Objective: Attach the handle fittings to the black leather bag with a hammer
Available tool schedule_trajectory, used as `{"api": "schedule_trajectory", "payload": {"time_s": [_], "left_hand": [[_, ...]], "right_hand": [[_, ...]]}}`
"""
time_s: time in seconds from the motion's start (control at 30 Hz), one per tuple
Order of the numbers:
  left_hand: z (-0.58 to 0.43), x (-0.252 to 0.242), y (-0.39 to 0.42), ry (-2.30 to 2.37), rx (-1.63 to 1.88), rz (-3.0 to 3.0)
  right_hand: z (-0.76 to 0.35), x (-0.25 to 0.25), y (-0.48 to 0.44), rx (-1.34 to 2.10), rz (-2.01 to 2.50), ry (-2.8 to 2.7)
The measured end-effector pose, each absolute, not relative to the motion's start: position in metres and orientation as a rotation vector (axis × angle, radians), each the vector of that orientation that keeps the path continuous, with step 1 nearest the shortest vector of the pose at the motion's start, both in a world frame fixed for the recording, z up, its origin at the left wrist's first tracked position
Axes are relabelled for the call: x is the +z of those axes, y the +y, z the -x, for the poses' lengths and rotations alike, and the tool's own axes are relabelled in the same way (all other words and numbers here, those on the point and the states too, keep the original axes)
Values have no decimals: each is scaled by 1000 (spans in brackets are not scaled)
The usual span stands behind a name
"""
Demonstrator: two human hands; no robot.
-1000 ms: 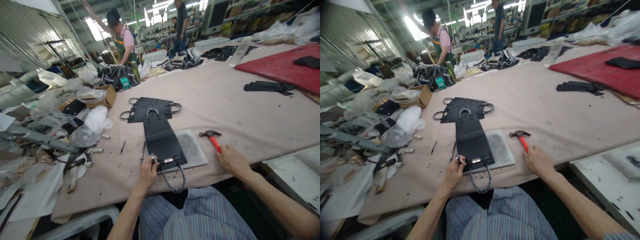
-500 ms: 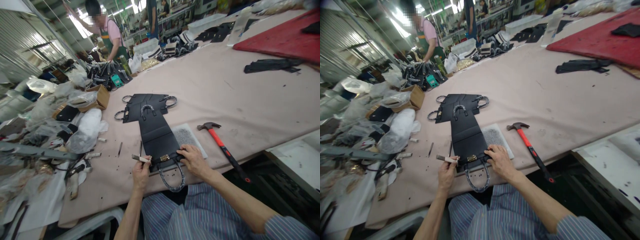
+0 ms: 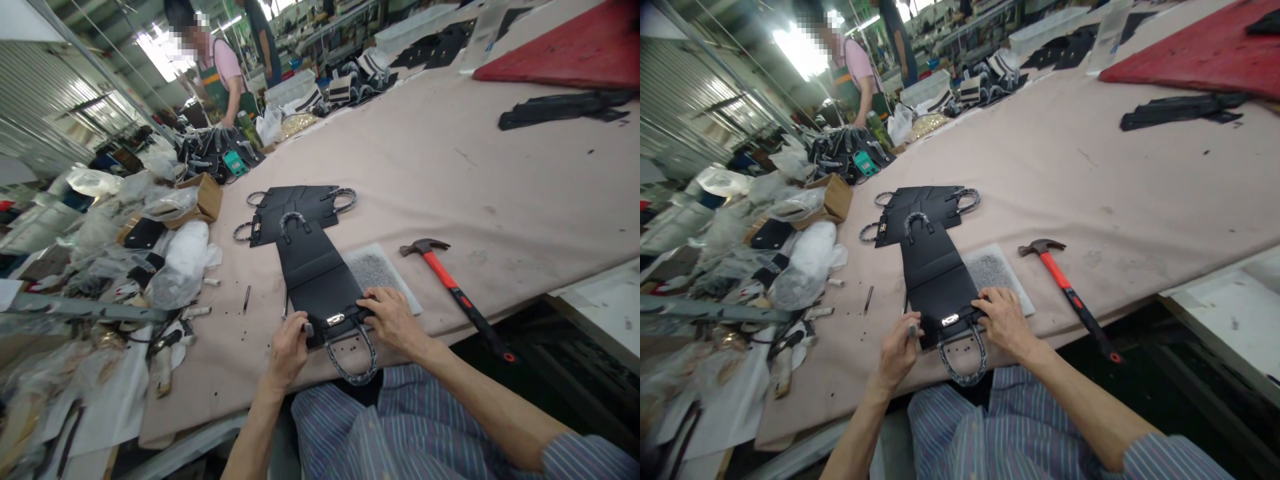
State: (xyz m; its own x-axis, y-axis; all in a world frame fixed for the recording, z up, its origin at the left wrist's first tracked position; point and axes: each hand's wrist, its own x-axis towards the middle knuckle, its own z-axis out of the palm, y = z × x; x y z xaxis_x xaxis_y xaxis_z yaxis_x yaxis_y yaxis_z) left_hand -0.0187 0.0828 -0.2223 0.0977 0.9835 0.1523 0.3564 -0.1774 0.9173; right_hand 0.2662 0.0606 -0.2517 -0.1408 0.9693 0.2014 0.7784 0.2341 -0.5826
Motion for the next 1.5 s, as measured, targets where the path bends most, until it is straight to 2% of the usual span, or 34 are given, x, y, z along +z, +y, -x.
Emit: {"api": "schedule_trajectory", "payload": {"time_s": [0.2,0.47,0.53,0.7,0.77,0.93,1.13,1.3,1.5], "left_hand": [[14,-213,95,1415,1506,-1021],[-54,-225,79,1294,1170,-1197],[-61,-232,77,1322,1115,-1248],[-56,-240,77,1327,1080,-1296],[-54,-239,77,1318,1082,-1260],[-54,-230,79,1259,1105,-1135],[-53,-212,89,1188,1056,-1022],[-54,-207,94,1193,1016,-1164],[-58,-206,90,1187,1058,-976]], "right_hand": [[-256,-250,54,401,1649,-1910],[-225,-252,13,387,1667,-1613],[-226,-253,4,536,1671,-1397],[-226,-247,-1,1380,1623,-426],[-222,-244,2,1494,1541,-283],[-218,-237,12,1557,1379,-217],[-213,-230,28,1663,1256,-429],[-210,-234,35,1620,1248,-514],[-211,-239,36,1613,1167,-496]]}}
